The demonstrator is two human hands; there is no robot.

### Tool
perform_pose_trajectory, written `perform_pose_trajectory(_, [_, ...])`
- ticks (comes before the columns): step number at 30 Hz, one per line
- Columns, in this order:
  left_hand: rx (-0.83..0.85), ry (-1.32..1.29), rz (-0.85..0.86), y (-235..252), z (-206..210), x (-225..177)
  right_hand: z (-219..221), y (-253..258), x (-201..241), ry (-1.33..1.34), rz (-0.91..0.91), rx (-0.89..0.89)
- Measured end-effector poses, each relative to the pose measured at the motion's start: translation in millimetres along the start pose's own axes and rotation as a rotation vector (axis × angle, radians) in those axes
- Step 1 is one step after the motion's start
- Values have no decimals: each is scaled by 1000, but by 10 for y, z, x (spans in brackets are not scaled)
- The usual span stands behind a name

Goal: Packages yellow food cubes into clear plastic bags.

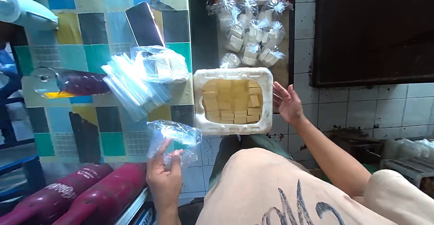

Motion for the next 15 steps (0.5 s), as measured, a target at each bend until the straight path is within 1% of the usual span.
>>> perform_pose_trajectory(1, [4,-1,4,9,3,2,-48,23,-14,174,63,1])
perform_pose_trajectory(2, [7,-4,2,14,6,4,-97,40,-26,285,103,5])
perform_pose_trajectory(4, [8,-7,-2,18,12,2,-157,36,-47,394,165,19])
perform_pose_trajectory(6, [11,-7,-1,28,23,5,-163,29,-36,436,192,19])
perform_pose_trajectory(11, [21,-3,-7,32,27,11,-162,68,-84,555,185,-7])
perform_pose_trajectory(15, [24,-19,-13,32,32,27,-135,24,-58,529,187,13])
Point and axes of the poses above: each hand's wrist, its own y-axis towards the middle knuckle, its own z-axis out of the palm, x = y × z, the point moved 4 cm from there along y, towards the middle knuckle, and after that the axes turned 11 degrees about y, right-handed, at the moved point
